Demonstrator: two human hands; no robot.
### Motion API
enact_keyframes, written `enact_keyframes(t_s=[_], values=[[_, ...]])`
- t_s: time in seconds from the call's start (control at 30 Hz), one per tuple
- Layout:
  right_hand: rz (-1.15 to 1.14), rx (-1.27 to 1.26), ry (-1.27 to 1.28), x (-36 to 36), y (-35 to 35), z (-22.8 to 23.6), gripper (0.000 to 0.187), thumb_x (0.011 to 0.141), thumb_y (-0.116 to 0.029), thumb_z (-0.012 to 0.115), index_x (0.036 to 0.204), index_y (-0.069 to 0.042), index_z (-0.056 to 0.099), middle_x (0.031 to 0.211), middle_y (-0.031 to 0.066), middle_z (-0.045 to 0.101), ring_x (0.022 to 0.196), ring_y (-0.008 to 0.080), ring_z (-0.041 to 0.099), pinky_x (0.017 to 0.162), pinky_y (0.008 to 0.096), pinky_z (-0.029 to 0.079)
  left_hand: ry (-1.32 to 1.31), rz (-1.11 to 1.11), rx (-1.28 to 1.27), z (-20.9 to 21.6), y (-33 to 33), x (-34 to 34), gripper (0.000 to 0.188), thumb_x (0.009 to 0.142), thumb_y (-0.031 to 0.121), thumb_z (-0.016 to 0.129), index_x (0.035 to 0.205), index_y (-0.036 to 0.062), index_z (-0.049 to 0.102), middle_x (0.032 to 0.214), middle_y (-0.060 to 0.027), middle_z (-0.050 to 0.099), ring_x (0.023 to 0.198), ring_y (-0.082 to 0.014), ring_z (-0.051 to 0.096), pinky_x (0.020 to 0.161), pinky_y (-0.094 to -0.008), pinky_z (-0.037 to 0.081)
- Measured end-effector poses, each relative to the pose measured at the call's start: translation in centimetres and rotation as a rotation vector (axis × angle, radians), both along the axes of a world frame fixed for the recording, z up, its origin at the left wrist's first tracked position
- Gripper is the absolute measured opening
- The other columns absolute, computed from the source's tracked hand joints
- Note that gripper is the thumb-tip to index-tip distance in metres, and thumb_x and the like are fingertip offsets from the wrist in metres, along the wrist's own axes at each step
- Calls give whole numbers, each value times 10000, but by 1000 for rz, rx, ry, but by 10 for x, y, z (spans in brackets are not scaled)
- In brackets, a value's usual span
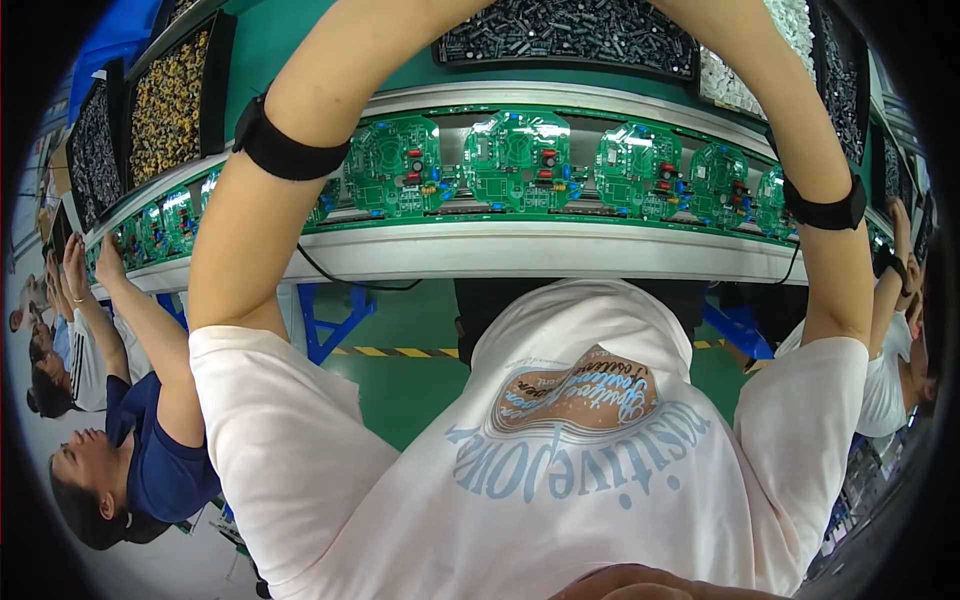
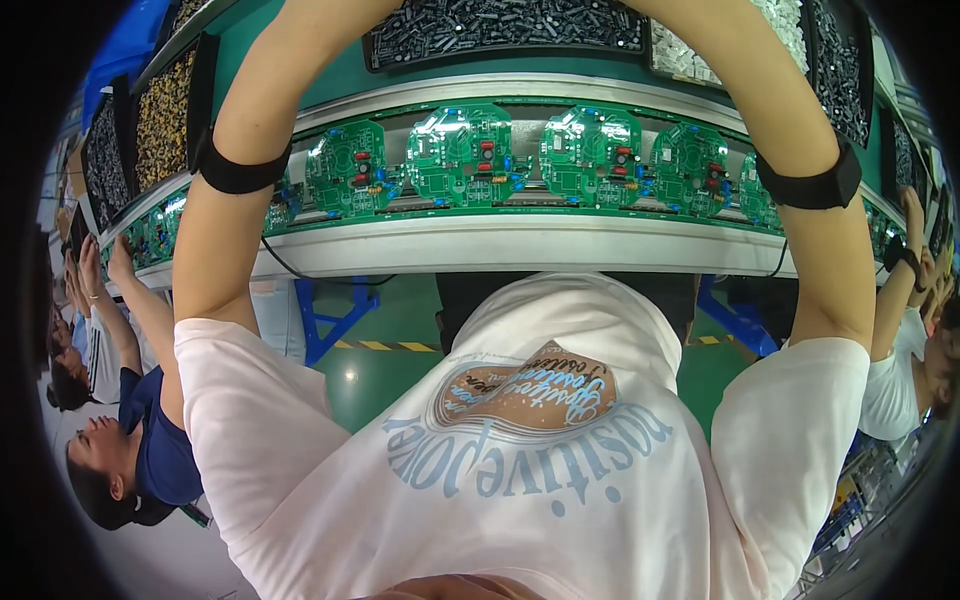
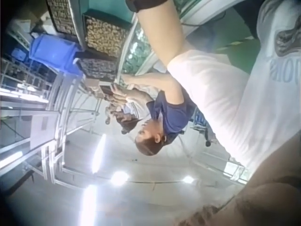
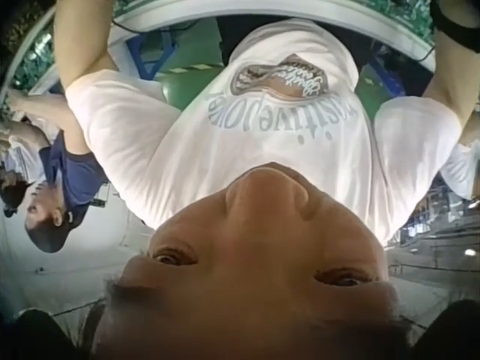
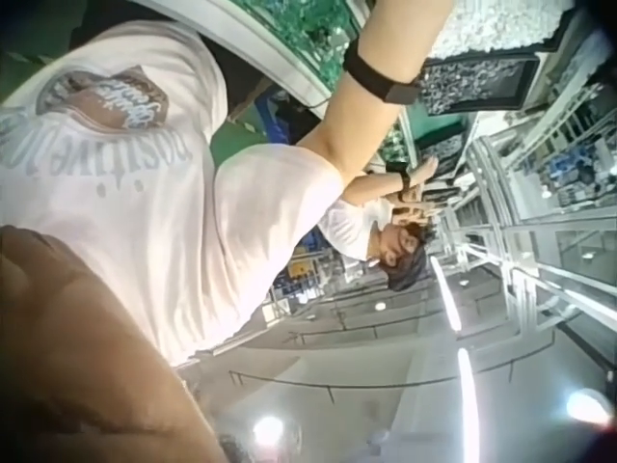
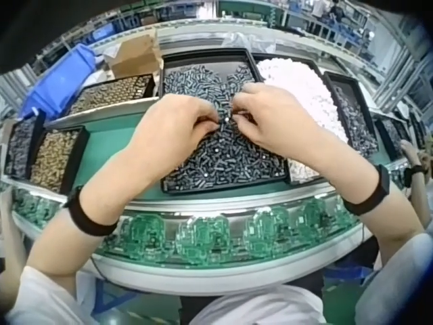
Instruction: Manually assembling components onto printed circuit boards on a production line.
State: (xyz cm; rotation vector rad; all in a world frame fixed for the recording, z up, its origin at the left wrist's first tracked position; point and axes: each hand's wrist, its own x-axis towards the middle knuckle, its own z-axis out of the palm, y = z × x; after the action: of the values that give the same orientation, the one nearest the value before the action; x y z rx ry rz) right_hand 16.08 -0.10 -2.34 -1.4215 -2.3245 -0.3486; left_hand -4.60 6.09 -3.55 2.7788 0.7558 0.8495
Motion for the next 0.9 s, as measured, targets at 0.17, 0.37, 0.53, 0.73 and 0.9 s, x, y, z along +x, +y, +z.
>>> enact_keyframes(t_s=[0.17, 0.37, 0.53, 0.73, 0.9], values=[[54, 1, 61, 28, 17, -28, 132, 910, -109, 663, 997, -24, 714, 900, 152, 680, 852, 369, 673, 770, 459, 547, -96, -62, 34, -4, 3, 13, 132, 859, 64, 699, 941, -24, 754, 895, -201, 730, 841, -377, 703, 802, -438, 561], [93, 85, 47, 18, 19, -22, 152, 927, -83, 648, 1048, -22, 716, 870, 147, 691, 831, 355, 680, 759, 429, 553, -177, -14, -172, 24, -28, -14, 124, 896, 38, 701, 979, -45, 741, 841, -177, 733, 751, -292, 717, 720, -357, 564], [-143, -245, 264, -7, -24, 22, 153, 965, -90, 647, 1082, -12, 707, 844, 116, 697, 794, 290, 686, 747, 379, 555, -95, 74, -400, 45, -55, -32, 112, 915, 29, 706, 998, -39, 736, 796, -130, 727, 690, -222, 686, 670, -296, 538], [34, -726, 738, 10, -85, 13, 194, 999, -103, 646, 1153, 4, 695, 933, 99, 721, 845, 225, 694, 781, 336, 558, -122, 76, -605, 19, -74, -69, 122, 945, 49, 720, 1047, -13, 742, 935, -51, 740, 797, -126, 679, 739, -243, 543], [60, -931, 1151, 21, -117, -19, 232, 1046, -97, 595, 1228, 8, 692, 1008, 80, 754, 946, 149, 725, 882, 294, 580, -124, 101, -746, 8, -87, -85, 150, 966, 63, 716, 1093, -11, 749, 989, -38, 759, 859, -86, 695, 780, -218, 558]])
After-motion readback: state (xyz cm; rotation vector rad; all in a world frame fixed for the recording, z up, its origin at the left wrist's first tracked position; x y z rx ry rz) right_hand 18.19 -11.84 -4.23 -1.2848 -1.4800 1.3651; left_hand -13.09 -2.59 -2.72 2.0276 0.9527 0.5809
